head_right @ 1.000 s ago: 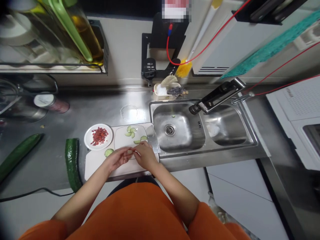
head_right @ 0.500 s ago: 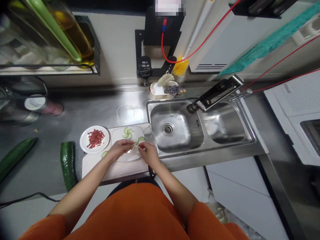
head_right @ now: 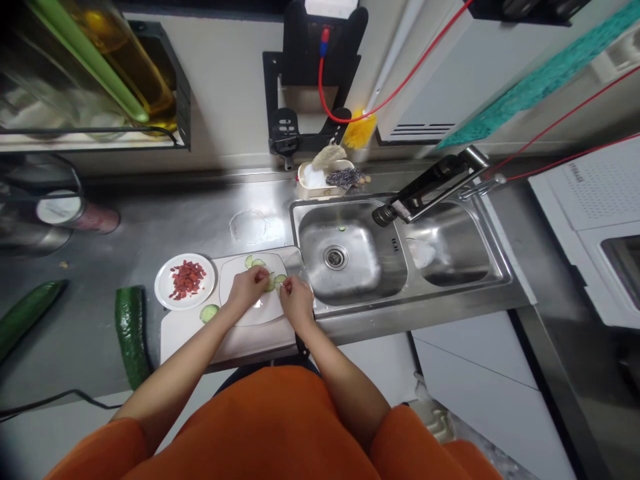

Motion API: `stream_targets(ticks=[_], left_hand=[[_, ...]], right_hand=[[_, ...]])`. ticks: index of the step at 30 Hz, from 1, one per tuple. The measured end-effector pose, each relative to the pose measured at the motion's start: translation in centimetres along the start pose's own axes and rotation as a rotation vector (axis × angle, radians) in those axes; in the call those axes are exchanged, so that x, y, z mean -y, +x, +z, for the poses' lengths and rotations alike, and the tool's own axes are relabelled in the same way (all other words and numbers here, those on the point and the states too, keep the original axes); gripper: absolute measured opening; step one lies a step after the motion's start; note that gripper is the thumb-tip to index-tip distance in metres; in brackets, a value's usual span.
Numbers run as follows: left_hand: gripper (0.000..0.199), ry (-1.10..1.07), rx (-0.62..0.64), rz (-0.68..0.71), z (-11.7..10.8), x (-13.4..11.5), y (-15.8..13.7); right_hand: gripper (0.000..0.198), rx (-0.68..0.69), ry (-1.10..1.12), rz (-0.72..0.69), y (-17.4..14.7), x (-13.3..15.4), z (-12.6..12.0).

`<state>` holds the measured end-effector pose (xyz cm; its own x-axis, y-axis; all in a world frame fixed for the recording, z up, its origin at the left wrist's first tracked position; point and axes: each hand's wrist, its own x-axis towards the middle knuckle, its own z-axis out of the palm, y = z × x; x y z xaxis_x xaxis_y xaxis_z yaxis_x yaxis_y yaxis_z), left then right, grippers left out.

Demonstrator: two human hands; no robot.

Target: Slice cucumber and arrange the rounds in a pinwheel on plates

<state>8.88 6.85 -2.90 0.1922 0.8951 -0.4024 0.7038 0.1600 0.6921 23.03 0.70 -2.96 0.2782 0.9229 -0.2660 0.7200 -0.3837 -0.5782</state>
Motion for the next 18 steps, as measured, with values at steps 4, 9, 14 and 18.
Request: stream_targets(ticks=[4,9,14,18], left_hand=[[0.02,0.041,0.008,-0.011,0.37,-0.06,0.18],[0.019,0.12,0.015,0.019,0.56,-0.18,0.15],[0.016,0.173,0.01,0.068,0.49,-0.35,0.03],[0.016,0.194,0.01,0.056,0.41,-0.45,-0.06]], right_hand=[[0.007,0.002,-0.087,-0.012,-0.39,0.14,0.03],[0.008,0.026,-0.149,0.003,-0.7,0.48,-0.03],[0.009,0.041,-0.07,0.021,-0.38,0.37,0.4],[0.009,0.07,0.026,0.068,0.11,-0.01,0.71]])
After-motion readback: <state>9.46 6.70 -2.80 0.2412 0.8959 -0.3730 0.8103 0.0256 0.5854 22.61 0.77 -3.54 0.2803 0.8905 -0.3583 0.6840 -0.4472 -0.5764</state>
